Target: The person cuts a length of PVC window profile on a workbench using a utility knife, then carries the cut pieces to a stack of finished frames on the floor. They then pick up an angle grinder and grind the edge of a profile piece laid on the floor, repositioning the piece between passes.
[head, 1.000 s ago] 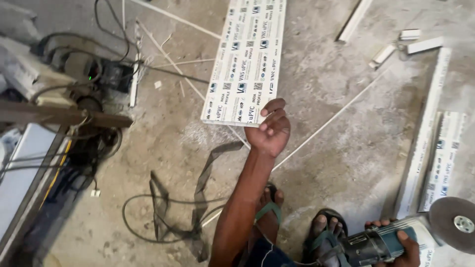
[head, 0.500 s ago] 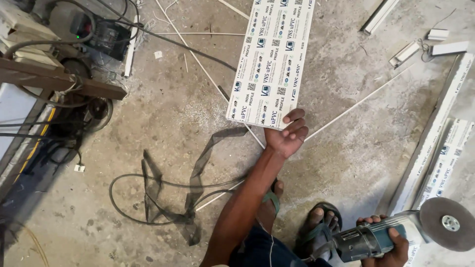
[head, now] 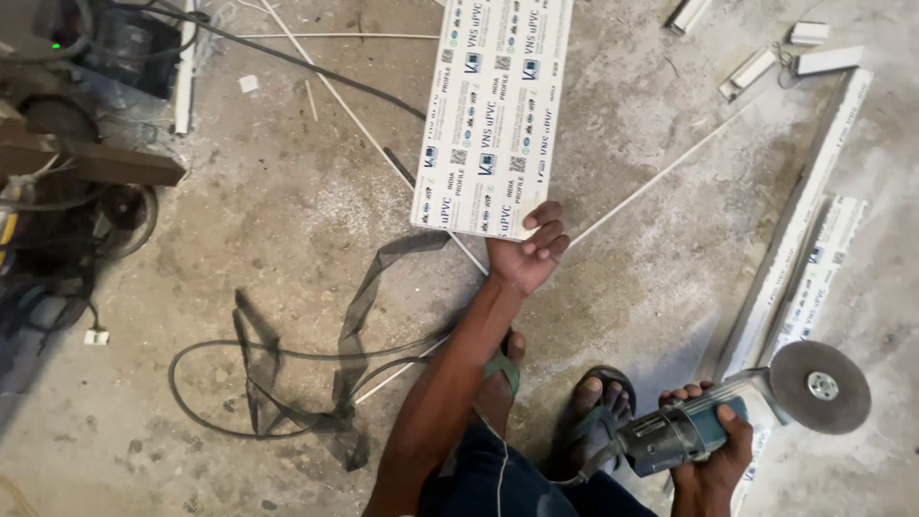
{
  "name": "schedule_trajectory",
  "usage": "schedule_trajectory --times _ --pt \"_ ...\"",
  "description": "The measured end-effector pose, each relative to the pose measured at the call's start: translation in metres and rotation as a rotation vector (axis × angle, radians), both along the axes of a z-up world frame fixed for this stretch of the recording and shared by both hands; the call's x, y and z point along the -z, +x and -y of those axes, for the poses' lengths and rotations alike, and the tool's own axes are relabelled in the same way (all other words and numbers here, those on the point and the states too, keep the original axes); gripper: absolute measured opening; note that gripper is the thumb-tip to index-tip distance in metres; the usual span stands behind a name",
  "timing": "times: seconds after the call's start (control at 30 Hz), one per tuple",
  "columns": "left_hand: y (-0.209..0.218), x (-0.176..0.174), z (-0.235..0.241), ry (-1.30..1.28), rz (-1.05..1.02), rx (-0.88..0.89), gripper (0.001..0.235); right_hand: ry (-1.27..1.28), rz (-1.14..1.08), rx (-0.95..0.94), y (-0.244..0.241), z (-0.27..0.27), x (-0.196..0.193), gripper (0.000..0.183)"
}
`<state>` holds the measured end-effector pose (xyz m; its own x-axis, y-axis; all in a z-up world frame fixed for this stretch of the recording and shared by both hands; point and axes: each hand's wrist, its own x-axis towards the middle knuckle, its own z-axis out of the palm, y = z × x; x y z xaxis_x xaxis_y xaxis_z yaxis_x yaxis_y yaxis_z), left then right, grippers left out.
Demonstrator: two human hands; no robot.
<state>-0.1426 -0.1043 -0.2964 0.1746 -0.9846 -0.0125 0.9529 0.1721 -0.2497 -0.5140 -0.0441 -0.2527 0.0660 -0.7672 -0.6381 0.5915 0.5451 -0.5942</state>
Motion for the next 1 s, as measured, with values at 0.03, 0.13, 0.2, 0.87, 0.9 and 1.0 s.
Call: schedule_trajectory --times 0.03,0.13,0.2,0.87,0.9,1.0 --pt "-0.001 0.000 0.000 -0.001 -0.012 0.016 0.036 -0.001 -0.012 0.016 0.000 -0.001 -0.002 0.046" --pt "0.000 -0.001 -0.001 0.039 0.034 0.013 0.038 -0.005 -0.005 0.013 0.002 0.000 -0.002 0.048" --pt "0.001 -0.001 -0.002 0.090 0.138 0.029 0.037 0.007 -0.003 0.023 0.001 0.001 -0.001 0.050" --pt "-0.002 -0.051 0.023 0.650 1.484 0.243 0.059 0.036 -0.018 0.093 0.004 -0.004 -0.005 0.048" --pt "-0.006 -0.042 0.025 0.651 1.508 0.288 0.057 0.035 -0.009 0.088 0.002 -0.003 -0.004 0.049" --pt "-0.012 0.003 0.016 0.658 1.396 0.206 0.053 0.035 0.030 0.105 0.005 -0.001 -0.006 0.050"
